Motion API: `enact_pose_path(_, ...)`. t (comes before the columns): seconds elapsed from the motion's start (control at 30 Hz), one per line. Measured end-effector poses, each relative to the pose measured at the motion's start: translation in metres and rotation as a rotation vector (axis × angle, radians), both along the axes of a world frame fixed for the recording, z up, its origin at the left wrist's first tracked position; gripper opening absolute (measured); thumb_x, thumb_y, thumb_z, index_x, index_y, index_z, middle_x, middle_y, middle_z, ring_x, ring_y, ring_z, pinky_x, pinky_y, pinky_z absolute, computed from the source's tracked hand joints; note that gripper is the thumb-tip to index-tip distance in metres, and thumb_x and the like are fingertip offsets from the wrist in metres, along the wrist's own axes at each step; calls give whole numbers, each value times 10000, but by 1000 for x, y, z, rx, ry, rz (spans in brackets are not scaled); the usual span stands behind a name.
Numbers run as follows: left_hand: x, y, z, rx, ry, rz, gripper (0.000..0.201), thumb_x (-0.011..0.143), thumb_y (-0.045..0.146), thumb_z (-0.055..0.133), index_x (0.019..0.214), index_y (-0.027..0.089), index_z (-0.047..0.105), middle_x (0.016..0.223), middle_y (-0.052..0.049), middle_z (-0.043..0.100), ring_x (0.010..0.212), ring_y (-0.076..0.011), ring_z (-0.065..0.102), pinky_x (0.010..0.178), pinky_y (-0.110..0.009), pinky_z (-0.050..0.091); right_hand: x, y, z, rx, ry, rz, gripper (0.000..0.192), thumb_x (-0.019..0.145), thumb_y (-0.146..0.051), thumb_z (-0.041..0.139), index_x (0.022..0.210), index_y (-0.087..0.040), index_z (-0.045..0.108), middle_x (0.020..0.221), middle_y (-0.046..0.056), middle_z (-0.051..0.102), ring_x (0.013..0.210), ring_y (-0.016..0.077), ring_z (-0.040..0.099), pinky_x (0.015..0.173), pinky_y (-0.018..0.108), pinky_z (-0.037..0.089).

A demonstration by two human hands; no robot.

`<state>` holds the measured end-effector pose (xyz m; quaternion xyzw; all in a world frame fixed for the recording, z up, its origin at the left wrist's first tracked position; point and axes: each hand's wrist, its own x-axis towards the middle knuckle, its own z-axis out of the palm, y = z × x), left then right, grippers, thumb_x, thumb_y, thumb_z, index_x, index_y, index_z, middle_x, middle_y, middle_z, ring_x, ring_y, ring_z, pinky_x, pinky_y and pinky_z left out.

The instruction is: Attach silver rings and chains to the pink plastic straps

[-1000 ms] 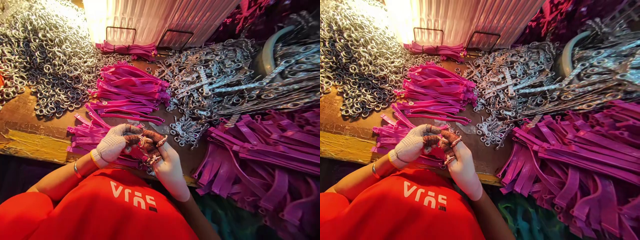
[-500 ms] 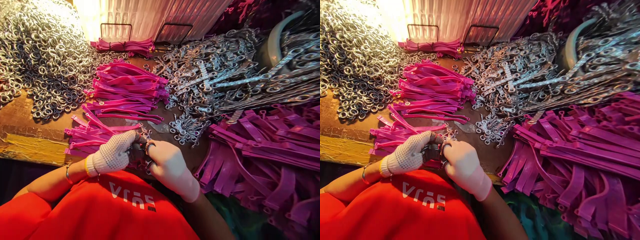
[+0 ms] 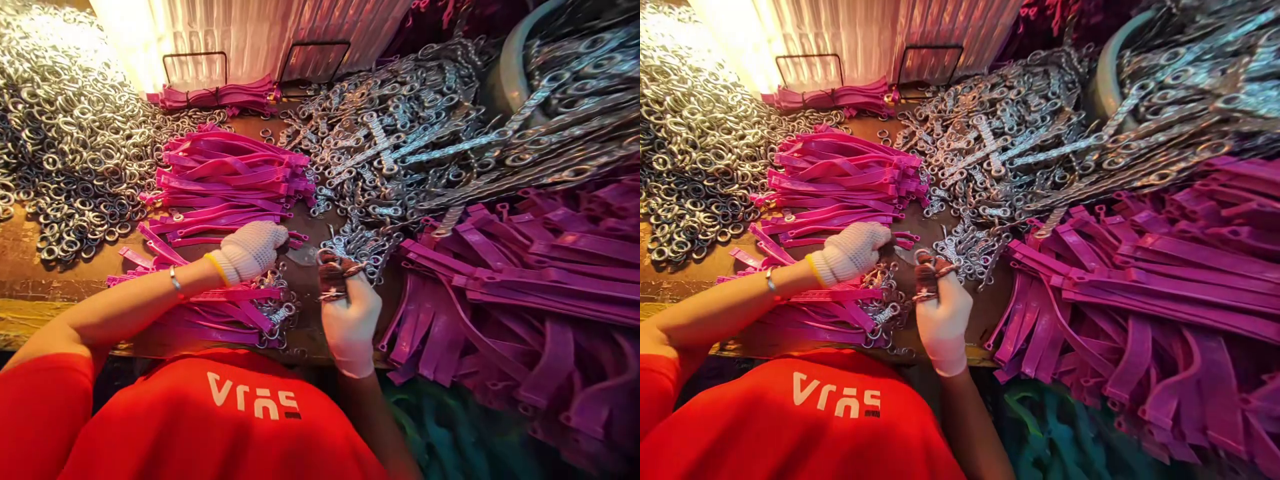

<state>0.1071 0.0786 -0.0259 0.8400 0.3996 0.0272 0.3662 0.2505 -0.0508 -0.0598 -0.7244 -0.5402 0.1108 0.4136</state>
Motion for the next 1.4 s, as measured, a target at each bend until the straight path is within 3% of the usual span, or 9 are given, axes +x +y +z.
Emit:
enact_pose_path(0.2,47,9,-27,203,309,-189,424,971,96,363,1298,119,630,1212,-231,612,977,-312,701,766,-412,548,13,1,-16,-32,159,-4,311,944,-356,522,1083,-171,729,1036,110,765,948,253,699,872,378,537)
enact_pose_path(0.37,34,12,-14,156,252,-166,267,928,167,510,1087,115,717,1101,-192,656,937,-298,695,731,-344,522,9,2,-7,-55,178,75,343,963,-319,487,1227,-192,667,1149,96,740,1044,247,683,909,377,529)
enact_pose_path(0.43,15,11,-1,31,108,-109,192,902,156,537,979,122,710,931,-126,682,802,-226,688,660,-279,494,8,2,1,-27,115,179,352,938,-237,481,1243,-206,654,1167,84,731,1080,240,667,941,369,512)
enact_pose_path(0.57,-29,-9,23,-539,-290,139,156,924,278,549,867,153,624,600,21,546,419,-79,466,423,-194,342,-4,3,20,3,-116,413,419,847,-110,433,1192,-159,667,1067,109,722,995,241,651,872,351,496)
enact_pose_path(0.67,-53,-30,31,-689,-412,253,317,922,437,564,756,167,555,550,48,482,378,-54,355,375,-188,269,-19,4,32,-58,-389,437,395,766,-82,458,1078,-122,698,916,122,696,838,253,608,741,348,445)
enact_pose_path(0.83,-71,-52,31,-373,-377,130,295,922,393,549,765,154,617,645,8,611,560,-99,515,558,-209,430,-39,2,44,-70,-741,470,159,715,-105,559,798,-163,682,783,101,627,682,220,470,625,350,292)
enact_pose_path(1.0,-81,-61,18,-121,-234,-72,245,902,235,513,963,135,728,917,-78,745,791,-200,645,771,-299,493,-49,-5,38,-60,-776,436,118,686,-91,564,730,-179,630,799,103,597,708,221,446,634,352,286)
enact_pose_path(1.2,-93,-73,2,-189,-397,63,320,930,364,535,996,117,727,913,-61,733,824,-200,646,785,-293,504,-52,-6,48,-210,-562,544,530,693,-60,522,1211,-139,604,975,117,674,833,243,566,725,335,395)
enact_pose_path(1.4,-95,-84,11,-52,-249,108,165,847,151,519,781,156,670,745,-27,677,674,-155,566,624,-245,378,-55,-3,56,-468,-700,599,214,723,-90,490,859,-145,645,679,86,678,586,197,562,562,325,273)
